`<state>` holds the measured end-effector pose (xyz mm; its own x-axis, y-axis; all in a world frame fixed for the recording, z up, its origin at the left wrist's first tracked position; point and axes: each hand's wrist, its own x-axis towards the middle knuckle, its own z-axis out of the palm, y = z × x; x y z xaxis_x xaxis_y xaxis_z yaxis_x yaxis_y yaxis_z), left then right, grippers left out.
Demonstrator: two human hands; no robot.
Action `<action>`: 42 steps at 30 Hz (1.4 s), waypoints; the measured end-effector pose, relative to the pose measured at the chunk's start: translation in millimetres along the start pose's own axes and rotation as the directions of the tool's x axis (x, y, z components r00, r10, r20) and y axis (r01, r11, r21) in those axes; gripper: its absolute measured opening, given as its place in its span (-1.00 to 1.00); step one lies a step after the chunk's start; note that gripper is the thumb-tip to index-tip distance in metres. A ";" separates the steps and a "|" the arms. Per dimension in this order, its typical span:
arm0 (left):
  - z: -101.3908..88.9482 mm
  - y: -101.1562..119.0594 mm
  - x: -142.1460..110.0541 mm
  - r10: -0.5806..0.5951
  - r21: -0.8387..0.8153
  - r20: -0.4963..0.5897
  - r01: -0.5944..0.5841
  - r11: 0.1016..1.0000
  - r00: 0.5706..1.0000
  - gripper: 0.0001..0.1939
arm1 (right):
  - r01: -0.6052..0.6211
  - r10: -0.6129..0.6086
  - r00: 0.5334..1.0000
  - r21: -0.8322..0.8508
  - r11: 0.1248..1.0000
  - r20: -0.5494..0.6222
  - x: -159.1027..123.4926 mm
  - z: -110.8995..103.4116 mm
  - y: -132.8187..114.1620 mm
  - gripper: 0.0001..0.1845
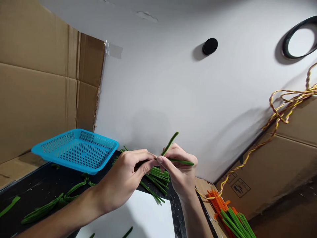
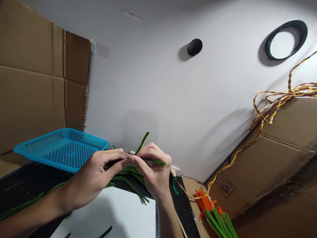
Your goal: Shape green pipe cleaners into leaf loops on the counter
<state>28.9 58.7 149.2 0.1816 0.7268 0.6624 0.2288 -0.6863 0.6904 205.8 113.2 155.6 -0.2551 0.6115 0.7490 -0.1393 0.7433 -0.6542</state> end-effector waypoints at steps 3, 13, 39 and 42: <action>-4.3 1.3 1.2 -0.027 -0.046 0.039 0.029 0.999 0.999 -0.70 | 0.053 -0.052 0.998 0.002 0.999 -0.029 -2.1 4.8 3.8 -0.82; -5.7 -13.9 -3.9 0.454 0.473 -0.011 -0.395 0.787 0.891 -0.80 | -0.205 0.209 0.978 0.237 0.950 0.011 -0.3 14.1 6.0 -0.65; -13.5 -5.2 5.1 -0.334 -0.639 0.328 0.468 0.610 0.883 -0.73 | 0.159 -0.163 0.986 -0.143 0.977 -0.016 1.5 -2.1 -8.0 -0.83; -14.8 -6.0 4.9 -0.304 -0.551 0.282 0.413 0.725 0.910 -0.75 | 0.281 -0.281 0.957 -0.444 0.851 0.067 3.2 -11.9 -17.0 -0.80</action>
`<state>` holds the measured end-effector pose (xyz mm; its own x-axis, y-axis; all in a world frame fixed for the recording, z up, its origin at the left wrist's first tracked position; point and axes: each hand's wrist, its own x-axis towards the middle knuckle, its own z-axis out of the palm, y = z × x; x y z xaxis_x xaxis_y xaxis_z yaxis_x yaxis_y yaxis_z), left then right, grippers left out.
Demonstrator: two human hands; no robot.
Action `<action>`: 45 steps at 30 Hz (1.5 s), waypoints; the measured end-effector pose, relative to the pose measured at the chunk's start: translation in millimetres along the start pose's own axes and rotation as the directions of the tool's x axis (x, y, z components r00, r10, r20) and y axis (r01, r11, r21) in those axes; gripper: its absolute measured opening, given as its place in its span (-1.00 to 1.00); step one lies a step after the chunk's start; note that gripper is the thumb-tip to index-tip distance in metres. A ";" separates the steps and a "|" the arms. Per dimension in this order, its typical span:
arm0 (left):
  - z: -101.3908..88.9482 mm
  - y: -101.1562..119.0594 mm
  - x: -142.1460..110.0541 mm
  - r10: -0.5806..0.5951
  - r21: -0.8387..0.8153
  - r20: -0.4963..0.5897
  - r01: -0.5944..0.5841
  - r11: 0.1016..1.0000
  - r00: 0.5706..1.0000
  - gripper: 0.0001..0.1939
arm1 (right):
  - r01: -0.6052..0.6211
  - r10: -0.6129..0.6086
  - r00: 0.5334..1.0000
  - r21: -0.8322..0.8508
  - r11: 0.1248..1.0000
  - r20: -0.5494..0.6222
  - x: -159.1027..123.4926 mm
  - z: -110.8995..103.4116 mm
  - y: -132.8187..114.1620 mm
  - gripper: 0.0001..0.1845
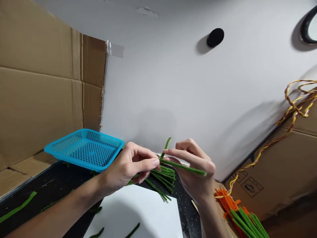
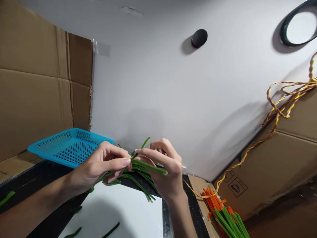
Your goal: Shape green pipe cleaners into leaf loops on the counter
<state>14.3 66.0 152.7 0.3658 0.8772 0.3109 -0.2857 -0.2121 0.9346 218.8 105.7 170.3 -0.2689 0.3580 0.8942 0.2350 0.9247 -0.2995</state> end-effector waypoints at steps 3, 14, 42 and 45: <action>-0.1 0.9 -1.4 0.018 0.025 0.025 -0.019 1.000 1.000 -0.74 | 0.036 -0.035 0.987 -0.005 0.999 0.156 3.8 -10.4 -4.7 -0.78; 4.0 17.0 -11.1 0.227 0.568 0.094 -0.240 0.787 0.969 -0.59 | 0.030 -0.044 0.964 0.059 0.998 0.263 6.0 -12.3 -18.9 -0.84; -14.2 16.6 1.8 0.152 0.459 -0.094 -0.093 0.883 0.984 -0.79 | -0.452 0.367 0.883 0.323 0.831 0.293 3.7 9.9 -5.5 -0.70; -11.4 16.2 2.4 0.129 0.402 -0.114 -0.073 0.913 0.985 -0.79 | -0.399 0.324 0.907 0.297 0.868 0.271 3.2 9.8 -6.0 -0.74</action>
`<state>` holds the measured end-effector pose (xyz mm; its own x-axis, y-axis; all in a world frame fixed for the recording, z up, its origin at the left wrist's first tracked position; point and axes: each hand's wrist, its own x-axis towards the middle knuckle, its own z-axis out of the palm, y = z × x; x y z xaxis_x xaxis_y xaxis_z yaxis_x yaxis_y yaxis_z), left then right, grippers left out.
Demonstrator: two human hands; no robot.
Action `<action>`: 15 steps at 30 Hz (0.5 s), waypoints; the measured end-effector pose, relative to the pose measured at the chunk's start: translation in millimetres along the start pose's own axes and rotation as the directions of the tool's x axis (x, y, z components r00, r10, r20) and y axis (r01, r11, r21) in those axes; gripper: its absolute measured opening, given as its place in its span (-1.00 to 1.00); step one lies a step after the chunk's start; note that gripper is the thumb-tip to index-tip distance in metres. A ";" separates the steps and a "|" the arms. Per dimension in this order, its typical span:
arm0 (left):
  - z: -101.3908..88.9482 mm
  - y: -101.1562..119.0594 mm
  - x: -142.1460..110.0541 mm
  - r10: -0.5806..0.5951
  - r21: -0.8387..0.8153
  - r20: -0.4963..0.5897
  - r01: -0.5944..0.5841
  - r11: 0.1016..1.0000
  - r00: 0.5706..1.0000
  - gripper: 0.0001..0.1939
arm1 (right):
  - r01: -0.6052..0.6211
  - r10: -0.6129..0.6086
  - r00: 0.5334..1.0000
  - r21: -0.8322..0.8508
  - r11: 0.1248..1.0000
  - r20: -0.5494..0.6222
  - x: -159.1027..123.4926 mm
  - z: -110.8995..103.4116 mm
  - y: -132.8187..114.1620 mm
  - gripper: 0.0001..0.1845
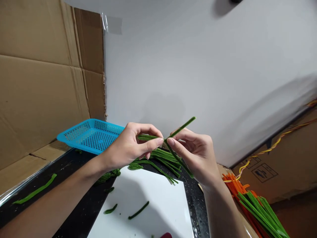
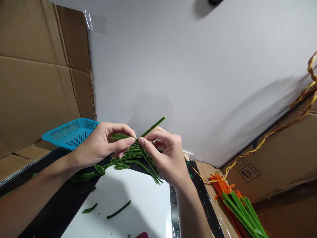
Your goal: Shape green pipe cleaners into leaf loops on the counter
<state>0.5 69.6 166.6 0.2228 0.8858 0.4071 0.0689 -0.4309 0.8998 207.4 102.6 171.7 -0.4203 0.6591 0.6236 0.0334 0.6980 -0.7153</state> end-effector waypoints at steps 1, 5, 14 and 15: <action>0.6 0.4 -0.1 -0.012 -0.026 0.004 0.012 1.000 1.000 -0.79 | 0.027 -0.027 1.000 -0.029 0.999 -0.008 -0.3 -0.4 -0.3 -0.76; 0.9 1.8 -1.2 -0.056 -0.142 0.051 0.062 0.988 0.997 -0.78 | 0.149 -0.155 0.987 -0.145 0.978 -0.029 -3.0 -4.2 -0.4 -0.95; -6.2 4.0 -5.5 -0.116 -0.229 0.272 0.181 0.957 0.955 -0.78 | 0.306 -0.306 0.951 0.010 0.952 0.034 -8.0 -5.4 3.6 -0.64; -6.8 4.3 -5.5 -0.123 -0.237 0.279 0.192 0.952 0.952 -0.79 | 0.324 -0.324 0.946 -0.030 0.945 0.001 -6.8 -4.1 2.0 -0.52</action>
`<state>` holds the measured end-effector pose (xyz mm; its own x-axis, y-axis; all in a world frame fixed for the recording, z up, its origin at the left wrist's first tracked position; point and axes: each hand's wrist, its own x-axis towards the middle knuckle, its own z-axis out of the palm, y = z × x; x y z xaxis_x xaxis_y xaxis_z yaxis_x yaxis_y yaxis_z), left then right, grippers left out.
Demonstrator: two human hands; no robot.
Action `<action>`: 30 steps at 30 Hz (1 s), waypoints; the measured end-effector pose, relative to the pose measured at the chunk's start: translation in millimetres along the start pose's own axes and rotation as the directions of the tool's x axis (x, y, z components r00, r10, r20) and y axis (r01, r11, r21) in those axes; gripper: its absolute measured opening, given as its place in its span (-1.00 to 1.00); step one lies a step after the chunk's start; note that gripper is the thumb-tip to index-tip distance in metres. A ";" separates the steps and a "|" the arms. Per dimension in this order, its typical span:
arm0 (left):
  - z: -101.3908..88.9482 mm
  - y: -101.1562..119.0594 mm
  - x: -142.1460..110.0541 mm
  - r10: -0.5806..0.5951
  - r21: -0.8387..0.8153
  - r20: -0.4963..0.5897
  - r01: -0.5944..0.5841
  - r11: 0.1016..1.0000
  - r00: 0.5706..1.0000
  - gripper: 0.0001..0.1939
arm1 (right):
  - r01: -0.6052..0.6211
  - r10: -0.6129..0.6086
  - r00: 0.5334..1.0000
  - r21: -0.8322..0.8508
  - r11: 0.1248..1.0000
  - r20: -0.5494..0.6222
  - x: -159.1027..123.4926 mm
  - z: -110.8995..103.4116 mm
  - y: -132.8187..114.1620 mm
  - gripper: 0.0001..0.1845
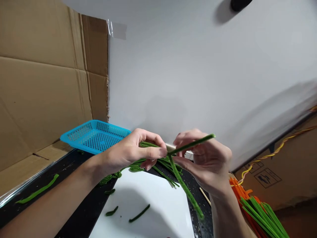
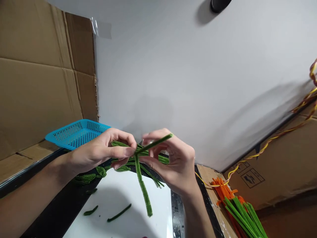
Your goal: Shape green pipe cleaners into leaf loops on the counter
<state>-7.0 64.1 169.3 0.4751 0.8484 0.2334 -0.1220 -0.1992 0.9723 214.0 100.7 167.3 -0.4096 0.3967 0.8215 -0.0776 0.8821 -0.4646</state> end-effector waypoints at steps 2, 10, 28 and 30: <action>-0.4 0.7 0.6 -0.008 -0.016 -0.013 0.008 1.000 1.000 -0.78 | 0.055 -0.078 0.986 -0.150 0.987 -0.147 3.7 1.8 -2.3 -0.15; 1.9 3.0 4.5 0.035 0.038 -0.117 -0.031 0.999 0.993 -0.73 | 0.290 -0.428 0.903 -0.772 0.565 0.025 1.0 -3.5 -1.7 -0.52; 8.9 4.4 -2.4 0.437 0.477 -0.200 -0.302 0.825 0.877 -0.89 | -0.109 0.071 0.979 -0.198 0.974 -0.193 0.2 24.1 -0.1 -0.87; 7.3 1.5 -2.4 0.533 0.620 -0.158 -0.337 0.709 0.832 -0.91 | -0.321 0.322 0.936 0.030 0.947 -0.144 2.0 25.2 -0.9 -0.88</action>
<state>-2.0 58.2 170.2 0.1927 0.6767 0.7106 0.2935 -0.7308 0.6163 190.4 94.2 161.0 -0.2773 0.6916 0.6669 0.0303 0.7001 -0.7134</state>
